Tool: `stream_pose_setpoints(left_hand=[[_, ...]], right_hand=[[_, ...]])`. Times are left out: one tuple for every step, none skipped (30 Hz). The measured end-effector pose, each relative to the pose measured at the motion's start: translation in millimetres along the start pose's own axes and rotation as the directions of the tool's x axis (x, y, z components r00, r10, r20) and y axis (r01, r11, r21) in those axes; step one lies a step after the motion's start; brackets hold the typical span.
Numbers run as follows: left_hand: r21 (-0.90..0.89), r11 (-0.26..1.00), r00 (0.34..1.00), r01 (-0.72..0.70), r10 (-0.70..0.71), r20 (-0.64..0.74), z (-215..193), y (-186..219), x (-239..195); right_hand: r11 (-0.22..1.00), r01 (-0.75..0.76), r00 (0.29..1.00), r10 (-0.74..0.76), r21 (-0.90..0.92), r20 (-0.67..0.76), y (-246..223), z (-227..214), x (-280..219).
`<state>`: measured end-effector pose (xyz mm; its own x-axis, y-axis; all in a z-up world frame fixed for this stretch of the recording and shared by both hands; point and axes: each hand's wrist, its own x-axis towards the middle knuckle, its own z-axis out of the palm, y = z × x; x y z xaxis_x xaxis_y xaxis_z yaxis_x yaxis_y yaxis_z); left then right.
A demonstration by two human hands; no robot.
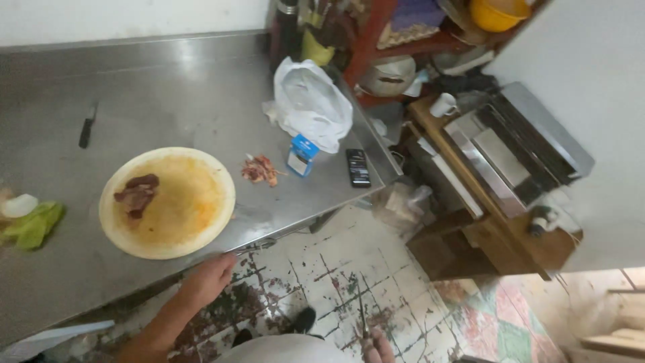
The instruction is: Preparing and cooking meat in a frying pan on a stove
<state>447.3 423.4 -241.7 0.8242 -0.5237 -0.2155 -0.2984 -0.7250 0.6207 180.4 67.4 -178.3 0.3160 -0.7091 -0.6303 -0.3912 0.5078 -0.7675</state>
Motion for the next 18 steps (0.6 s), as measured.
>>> stream_pose_setpoints(left_hand=[[-0.009,0.999,1.000,0.030,-0.030,-0.005,-10.3,4.8,16.6],[-0.070,0.997,0.996,0.022,-0.028,-0.087,-20.5,9.7,35.2],[-0.127,0.992,0.985,0.010,-0.031,-0.171,-30.4,14.5,54.9],[-0.133,0.991,0.982,0.035,-0.059,-0.179,-36.1,13.1,80.5],[-0.150,0.988,0.966,0.033,-0.070,-0.248,-41.4,11.9,107.2],[-0.163,0.986,0.947,0.027,-0.078,-0.313,-47.0,10.5,135.2],[-0.166,0.985,0.943,0.050,-0.101,-0.318,-55.0,12.0,159.5],[-0.207,0.971,0.935,0.119,-0.180,-0.307,-61.9,14.8,183.4],[-0.248,0.951,0.921,0.186,-0.257,-0.293,-69.7,17.5,208.6],[-0.246,0.948,0.921,0.200,-0.268,-0.285,-76.4,20.1,221.8],[-0.243,0.927,0.911,0.285,-0.341,-0.232,-83.0,23.1,235.0],[-0.240,0.901,0.896,0.362,-0.407,-0.176,-84.7,30.0,249.1],[-0.241,0.898,0.897,0.369,-0.412,-0.163,-79.3,27.2,265.7],[-0.167,0.921,0.900,0.351,-0.382,-0.212,-71.5,23.5,276.1],[-0.091,0.938,0.902,0.335,-0.347,-0.258,-64.0,19.2,284.8],[-0.101,0.932,0.899,0.347,-0.361,-0.248,-60.6,25.9,284.6],[0.112,0.960,0.866,0.256,-0.176,-0.468,-57.8,33.1,282.7],[0.339,0.917,0.777,0.209,0.055,-0.628,-58.7,38.3,282.2]], right_hand=[[1.000,-0.009,1.000,0.009,-0.027,0.016,-24.0,18.2,15.0],[0.947,0.075,0.993,-0.041,-0.312,0.114,-48.4,37.5,31.2],[0.811,0.180,0.972,-0.061,-0.557,0.226,-72.7,57.5,48.4],[0.800,0.186,0.968,-0.050,-0.571,0.245,-91.5,82.3,56.3],[0.744,0.242,0.950,-0.053,-0.623,0.307,-110.7,107.0,65.1],[0.686,0.299,0.929,-0.050,-0.663,0.367,-128.9,131.4,73.9],[0.676,0.304,0.923,-0.036,-0.671,0.382,-129.1,149.2,100.7],[0.621,0.433,0.879,-0.133,-0.653,0.457,-130.9,165.4,127.2],[0.553,0.554,0.818,-0.222,-0.622,0.531,-133.6,182.3,153.9],[0.555,0.546,0.821,-0.208,-0.627,0.532,-133.6,198.6,178.7],[0.475,0.686,0.715,-0.299,-0.551,0.632,-133.2,214.4,203.3],[0.377,0.802,0.589,-0.380,-0.463,0.713,-134.0,223.2,228.2],[0.379,0.796,0.598,-0.370,-0.473,0.711,-143.1,238.9,230.3],[0.358,0.816,0.572,-0.380,-0.455,0.727,-153.1,254.4,231.8],[0.336,0.835,0.545,-0.389,-0.436,0.743,-161.7,270.1,232.0],[0.332,0.832,0.549,-0.373,-0.444,0.748,-160.1,276.5,243.8],[0.244,0.857,0.515,-0.366,-0.455,0.775,-158.1,281.6,254.1],[0.151,0.881,0.472,-0.357,-0.448,0.806,-156.7,292.7,265.5]])
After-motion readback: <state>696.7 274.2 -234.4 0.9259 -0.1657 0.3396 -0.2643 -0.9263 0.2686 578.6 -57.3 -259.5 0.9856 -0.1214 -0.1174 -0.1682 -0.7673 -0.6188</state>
